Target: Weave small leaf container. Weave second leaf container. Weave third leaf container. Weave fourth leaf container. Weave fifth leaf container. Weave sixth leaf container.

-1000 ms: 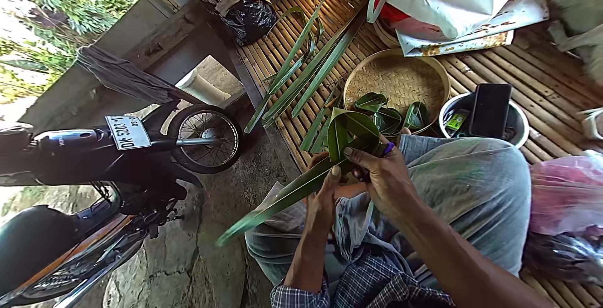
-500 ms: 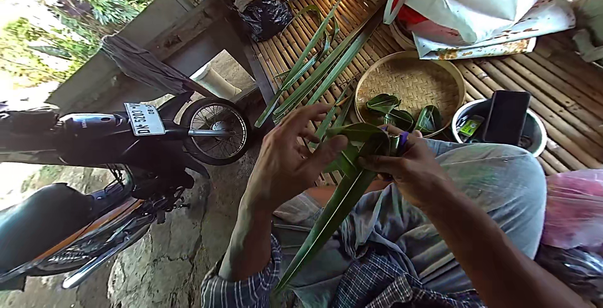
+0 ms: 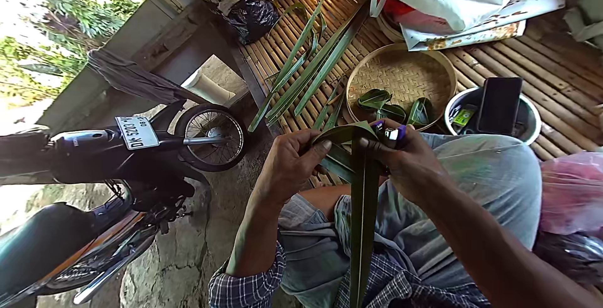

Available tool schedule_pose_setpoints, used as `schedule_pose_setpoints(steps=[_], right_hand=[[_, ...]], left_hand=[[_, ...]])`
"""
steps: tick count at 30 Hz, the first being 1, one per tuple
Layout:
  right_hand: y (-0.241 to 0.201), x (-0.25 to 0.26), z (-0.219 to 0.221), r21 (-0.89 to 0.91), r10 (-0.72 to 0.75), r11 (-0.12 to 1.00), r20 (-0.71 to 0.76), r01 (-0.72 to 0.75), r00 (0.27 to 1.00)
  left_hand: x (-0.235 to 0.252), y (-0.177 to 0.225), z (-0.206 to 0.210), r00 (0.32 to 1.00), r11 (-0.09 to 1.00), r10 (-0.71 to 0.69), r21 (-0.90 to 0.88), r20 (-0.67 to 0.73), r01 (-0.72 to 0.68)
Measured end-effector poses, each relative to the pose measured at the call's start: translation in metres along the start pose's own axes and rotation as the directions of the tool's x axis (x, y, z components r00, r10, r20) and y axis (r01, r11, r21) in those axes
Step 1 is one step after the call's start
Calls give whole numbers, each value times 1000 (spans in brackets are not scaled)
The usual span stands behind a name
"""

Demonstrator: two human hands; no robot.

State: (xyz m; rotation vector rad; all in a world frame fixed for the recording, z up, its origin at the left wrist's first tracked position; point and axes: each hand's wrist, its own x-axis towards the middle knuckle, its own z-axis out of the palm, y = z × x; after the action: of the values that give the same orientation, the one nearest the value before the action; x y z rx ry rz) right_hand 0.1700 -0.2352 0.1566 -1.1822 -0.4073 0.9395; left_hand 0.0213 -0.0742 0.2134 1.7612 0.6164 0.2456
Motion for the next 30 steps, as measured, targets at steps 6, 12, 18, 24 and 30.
schedule_pose_setpoints(steps=[6, 12, 18, 24, 30], right_hand=[[5, 0, 3, -55, -86, 995, -87, 82, 992], [4, 0, 6, -92, -114, 990, -96, 105, 989], [0, -3, 6, -163, -105, 983, -95, 89, 990], [-3, -5, 6, -189, -100, 978, -43, 91, 994], [-2, -7, 5, -212, -128, 969, 15, 128, 992]], left_hand=[[3, -7, 6, 998, 997, -61, -37, 32, 62], [3, -9, 5, 992, 993, -87, -73, 89, 94], [3, -11, 3, 994, 996, -65, -52, 92, 70], [5, -4, 0, 998, 973, 56, 220, 42, -63], [10, 7, 4, 989, 928, 147, 342, 24, -146]])
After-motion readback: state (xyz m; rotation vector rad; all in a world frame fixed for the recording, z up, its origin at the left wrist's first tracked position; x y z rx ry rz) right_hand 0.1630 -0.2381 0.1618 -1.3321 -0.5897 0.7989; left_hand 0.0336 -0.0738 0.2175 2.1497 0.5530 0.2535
